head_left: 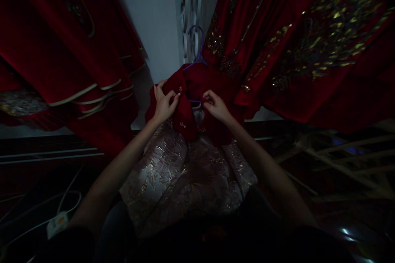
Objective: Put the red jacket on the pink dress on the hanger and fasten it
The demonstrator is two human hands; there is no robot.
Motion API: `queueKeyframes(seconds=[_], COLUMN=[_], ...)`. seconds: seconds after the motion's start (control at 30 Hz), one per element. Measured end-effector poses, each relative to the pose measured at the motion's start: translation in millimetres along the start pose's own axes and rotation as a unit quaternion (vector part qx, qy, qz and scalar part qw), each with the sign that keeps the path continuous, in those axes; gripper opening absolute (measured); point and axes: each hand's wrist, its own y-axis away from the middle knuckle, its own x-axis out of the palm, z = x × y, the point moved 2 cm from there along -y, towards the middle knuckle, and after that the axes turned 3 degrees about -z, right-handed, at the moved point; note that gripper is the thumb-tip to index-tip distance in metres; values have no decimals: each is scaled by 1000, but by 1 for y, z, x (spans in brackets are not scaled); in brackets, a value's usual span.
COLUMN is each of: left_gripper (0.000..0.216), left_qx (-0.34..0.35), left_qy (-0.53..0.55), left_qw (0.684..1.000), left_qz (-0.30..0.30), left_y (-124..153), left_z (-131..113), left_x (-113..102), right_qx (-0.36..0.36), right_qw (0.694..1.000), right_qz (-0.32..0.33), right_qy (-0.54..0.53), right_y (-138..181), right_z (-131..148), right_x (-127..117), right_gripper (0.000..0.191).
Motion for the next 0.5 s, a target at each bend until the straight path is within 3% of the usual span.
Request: queueKeyframes(seconds=[0.07,0.17,0.23,0.4,0.5], left_gripper=[22,18,17,23,21], left_qx=[-3,0,-22,-98,-170], left_qy=[70,196,236,245,310], left_qw=[997,980,971,964,932], left_qz=[-14,31,31,-41,-83], left_y=[25,62,76,73,67], left_z=[-13,-36,-46,-53,-51], left_x=[16,45,56,53,54], right_qx=[-3,-5,-5,-18,-12], right_qw=[999,996,995,991,990], right_qz=[17,30,19,-15,-28], right_qy=[-27,-82,-98,-132,-141], right_y=[4,12,15,21,27], right_z=[-2,-4,-8,-15,-14], right_x=[7,26,36,37,32], right_gripper=[18,20,21,23,22])
